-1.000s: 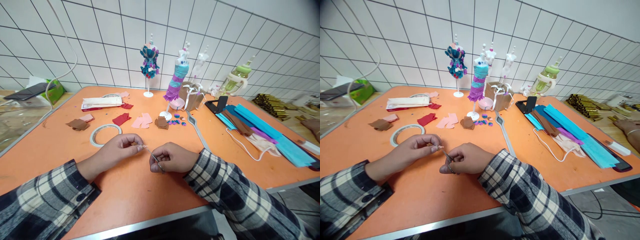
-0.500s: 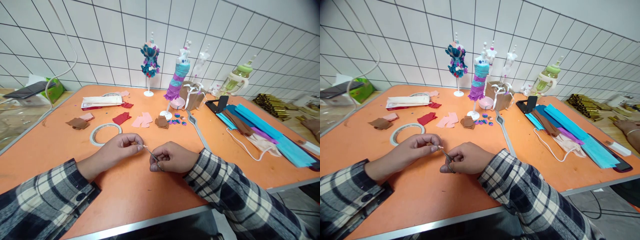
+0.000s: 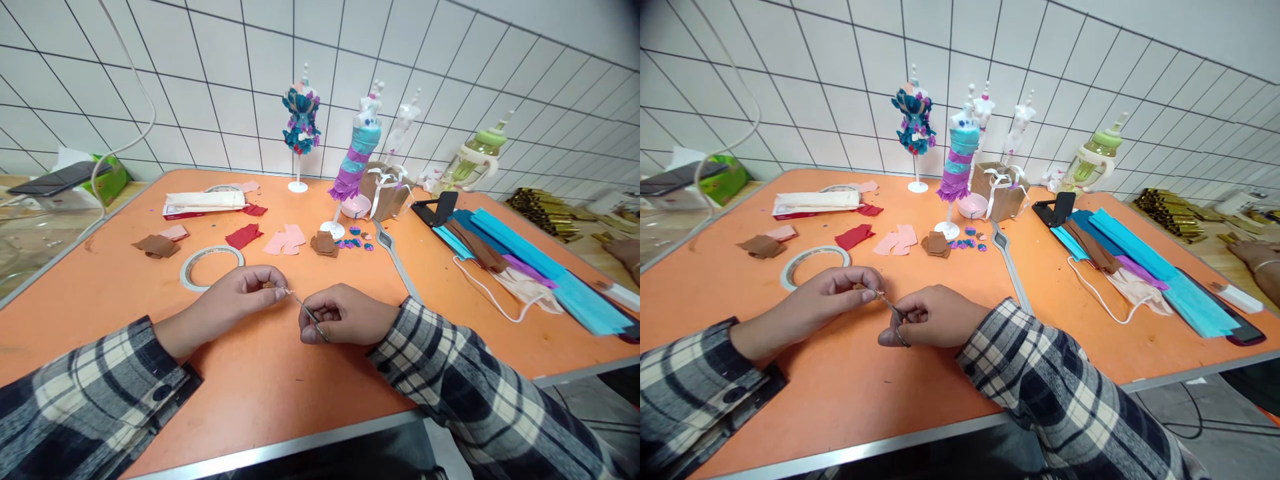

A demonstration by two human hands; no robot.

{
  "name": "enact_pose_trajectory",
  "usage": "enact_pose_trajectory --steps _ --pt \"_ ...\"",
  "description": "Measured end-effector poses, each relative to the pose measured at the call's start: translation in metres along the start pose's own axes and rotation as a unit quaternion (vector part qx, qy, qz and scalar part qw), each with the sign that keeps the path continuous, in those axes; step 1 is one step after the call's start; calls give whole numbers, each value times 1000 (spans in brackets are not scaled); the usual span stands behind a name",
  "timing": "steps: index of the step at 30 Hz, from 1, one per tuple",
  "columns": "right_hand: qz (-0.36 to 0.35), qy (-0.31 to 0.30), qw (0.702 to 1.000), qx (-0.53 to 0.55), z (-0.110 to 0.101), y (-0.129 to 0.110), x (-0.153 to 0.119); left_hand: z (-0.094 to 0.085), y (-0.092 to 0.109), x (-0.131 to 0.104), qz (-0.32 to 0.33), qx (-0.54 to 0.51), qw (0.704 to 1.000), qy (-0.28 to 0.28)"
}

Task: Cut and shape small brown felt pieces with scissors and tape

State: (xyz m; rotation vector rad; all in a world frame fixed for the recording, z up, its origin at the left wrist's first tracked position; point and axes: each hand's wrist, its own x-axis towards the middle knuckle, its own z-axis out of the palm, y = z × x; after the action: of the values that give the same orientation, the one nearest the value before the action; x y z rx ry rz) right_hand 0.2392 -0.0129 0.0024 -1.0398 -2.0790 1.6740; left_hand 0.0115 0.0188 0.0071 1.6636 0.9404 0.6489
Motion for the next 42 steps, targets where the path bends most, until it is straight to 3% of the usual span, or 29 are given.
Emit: enact_pose_trajectory --steps 9,16,26,42 --pt "3 52 995 -85 0 -9 0 1 -10 0 -29 -155 987 37" --pt "16 29 995 -94 0 -9 -1 1 -13 0 -33 -119 992 35" --pt "13 38 995 -87 1 -7 0 1 -15 -1 -24 -87 996 4" --pt "19 30 999 -41 0 -6 0 1 -12 1 -32 -59 998 0"
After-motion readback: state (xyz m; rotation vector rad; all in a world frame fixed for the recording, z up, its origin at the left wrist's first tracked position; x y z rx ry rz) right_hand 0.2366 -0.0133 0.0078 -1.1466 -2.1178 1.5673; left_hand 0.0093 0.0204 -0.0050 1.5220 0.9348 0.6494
